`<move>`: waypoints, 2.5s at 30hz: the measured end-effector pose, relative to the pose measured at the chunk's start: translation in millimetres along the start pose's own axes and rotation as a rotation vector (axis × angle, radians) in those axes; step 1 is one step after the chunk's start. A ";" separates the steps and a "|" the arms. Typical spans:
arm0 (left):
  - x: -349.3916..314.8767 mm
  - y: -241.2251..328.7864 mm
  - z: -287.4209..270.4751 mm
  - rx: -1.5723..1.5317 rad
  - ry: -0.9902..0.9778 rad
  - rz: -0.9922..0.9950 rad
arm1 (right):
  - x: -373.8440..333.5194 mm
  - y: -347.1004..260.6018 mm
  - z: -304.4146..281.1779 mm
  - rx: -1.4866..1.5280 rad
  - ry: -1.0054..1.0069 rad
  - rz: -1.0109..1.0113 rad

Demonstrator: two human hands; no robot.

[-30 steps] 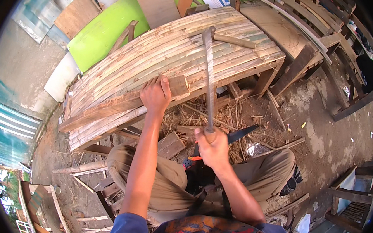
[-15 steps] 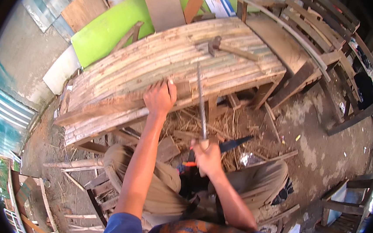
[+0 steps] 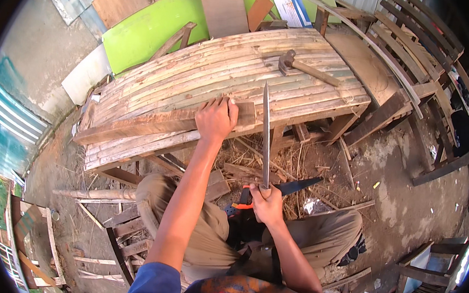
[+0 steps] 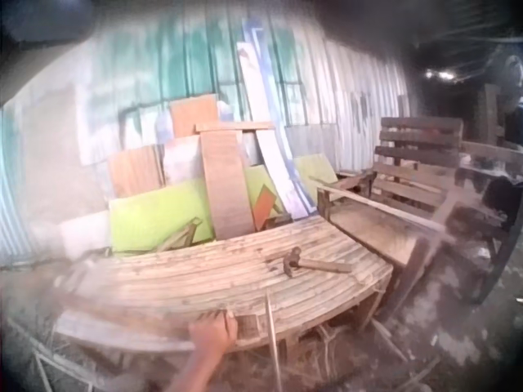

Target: The person is sawing a wooden plank on a makeshift workbench using a hand saw. They hold the wood steady with one hand and saw with the other, then reposition the plank and continue sawing.

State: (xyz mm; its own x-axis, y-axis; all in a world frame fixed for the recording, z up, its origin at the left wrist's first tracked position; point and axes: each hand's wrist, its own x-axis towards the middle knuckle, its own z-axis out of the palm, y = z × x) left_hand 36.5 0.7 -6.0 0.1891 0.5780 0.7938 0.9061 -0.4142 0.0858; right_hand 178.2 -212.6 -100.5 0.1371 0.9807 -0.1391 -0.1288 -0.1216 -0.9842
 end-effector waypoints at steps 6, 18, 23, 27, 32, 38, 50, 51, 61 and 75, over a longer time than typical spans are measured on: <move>-9.6 -8.0 -3.9 0.019 0.021 0.010 | 0.1 -162.3 -11.3 0.462 0.015 -0.407; -13.3 -7.1 -6.3 0.033 -0.063 -0.035 | -4.7 -70.6 -2.6 0.036 -0.049 0.097; 0.0 -4.2 -24.1 -0.045 -0.357 -0.033 | 10.1 -165.8 -12.1 0.431 0.046 -0.370; 15.9 -17.1 -40.7 -0.061 -0.668 0.184 | 32.3 -103.9 6.8 0.434 0.155 -0.509; 38.8 -40.3 -55.3 0.085 -0.983 0.154 | 7.3 -22.8 7.5 -0.301 0.084 -0.040; 11.5 -58.6 -49.6 0.047 -0.820 0.226 | 2.2 -152.5 -14.1 0.322 0.066 -0.197; 20.5 -54.1 -39.3 0.109 -0.757 0.265 | 10.4 -49.5 25.7 -0.058 -0.052 0.133; 16.2 -50.9 -42.1 0.124 -0.809 0.218 | 6.0 -70.0 21.1 -0.052 0.003 0.035; 2.1 -52.6 -40.3 0.143 -0.727 0.276 | 18.5 -94.8 16.9 0.211 0.165 -0.406; -1.3 -46.4 -48.1 0.169 -0.714 0.279 | 17.2 -126.4 7.8 0.378 0.194 -0.581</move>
State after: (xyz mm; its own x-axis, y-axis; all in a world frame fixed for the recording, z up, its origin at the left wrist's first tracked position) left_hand -24.1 -14.6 17.9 0.5634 0.8044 0.1882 0.8240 -0.5309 -0.1977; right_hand 189.2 -179.2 22.4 0.4544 0.8216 0.3444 -0.3081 0.5077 -0.8046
